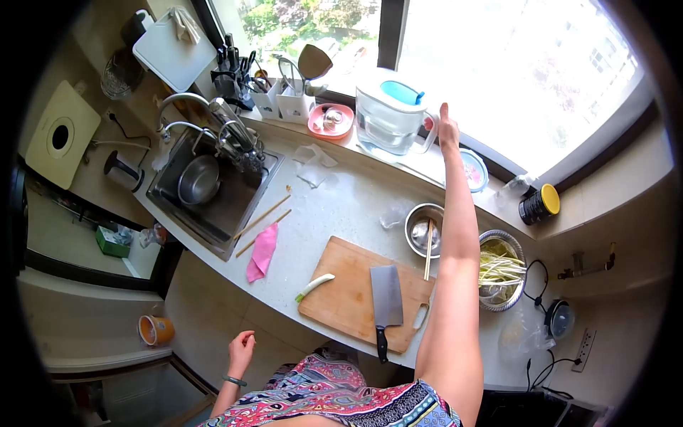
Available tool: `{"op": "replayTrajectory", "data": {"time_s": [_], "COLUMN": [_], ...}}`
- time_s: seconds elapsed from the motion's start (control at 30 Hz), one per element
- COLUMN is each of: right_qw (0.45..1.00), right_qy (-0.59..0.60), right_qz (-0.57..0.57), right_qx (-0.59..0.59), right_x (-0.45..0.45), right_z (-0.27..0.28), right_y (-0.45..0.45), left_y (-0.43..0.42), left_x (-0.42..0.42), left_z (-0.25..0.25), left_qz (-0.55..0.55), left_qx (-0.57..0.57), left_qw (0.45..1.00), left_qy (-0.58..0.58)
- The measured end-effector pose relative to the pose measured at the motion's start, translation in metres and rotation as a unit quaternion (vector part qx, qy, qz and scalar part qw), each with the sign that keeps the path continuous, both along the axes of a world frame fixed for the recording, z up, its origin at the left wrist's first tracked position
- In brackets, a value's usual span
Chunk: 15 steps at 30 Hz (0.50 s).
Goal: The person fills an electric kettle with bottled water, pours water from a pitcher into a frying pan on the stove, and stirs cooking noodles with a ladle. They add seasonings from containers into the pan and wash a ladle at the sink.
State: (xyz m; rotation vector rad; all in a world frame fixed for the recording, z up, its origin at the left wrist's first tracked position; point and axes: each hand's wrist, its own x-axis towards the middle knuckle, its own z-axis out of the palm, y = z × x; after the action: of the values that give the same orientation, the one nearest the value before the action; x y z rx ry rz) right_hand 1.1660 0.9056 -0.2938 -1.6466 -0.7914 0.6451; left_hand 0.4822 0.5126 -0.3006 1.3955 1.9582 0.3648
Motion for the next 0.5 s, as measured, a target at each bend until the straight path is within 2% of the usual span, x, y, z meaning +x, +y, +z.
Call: {"op": "replayTrajectory", "data": {"time_s": [0.07, 0.1, 0.2, 0.5], "right_qw": [0.974, 0.974, 0.944, 0.955], "right_qy": [0.202, 0.200, 0.287, 0.241], "right_qz": [0.056, 0.061, 0.009, -0.051], "right_qx": [0.089, 0.083, 0.160, 0.168], "right_x": [-0.016, -0.021, -0.032, -0.091], "right_z": [0.006, 0.008, 0.011, 0.032], "right_y": [0.003, 0.004, 0.002, -0.045], "left_y": [0.015, 0.022, 0.037, 0.044], "left_x": [0.011, 0.015, 0.021, -0.004], "left_z": [-0.005, -0.006, -0.012, -0.006], "left_qz": [0.001, 0.006, -0.012, -0.034], "left_qx": [-0.002, -0.006, -0.003, -0.003], "left_qw": [1.000, 1.000, 1.000, 0.999], "left_qy": [-0.014, -0.017, -0.004, -0.006]}}
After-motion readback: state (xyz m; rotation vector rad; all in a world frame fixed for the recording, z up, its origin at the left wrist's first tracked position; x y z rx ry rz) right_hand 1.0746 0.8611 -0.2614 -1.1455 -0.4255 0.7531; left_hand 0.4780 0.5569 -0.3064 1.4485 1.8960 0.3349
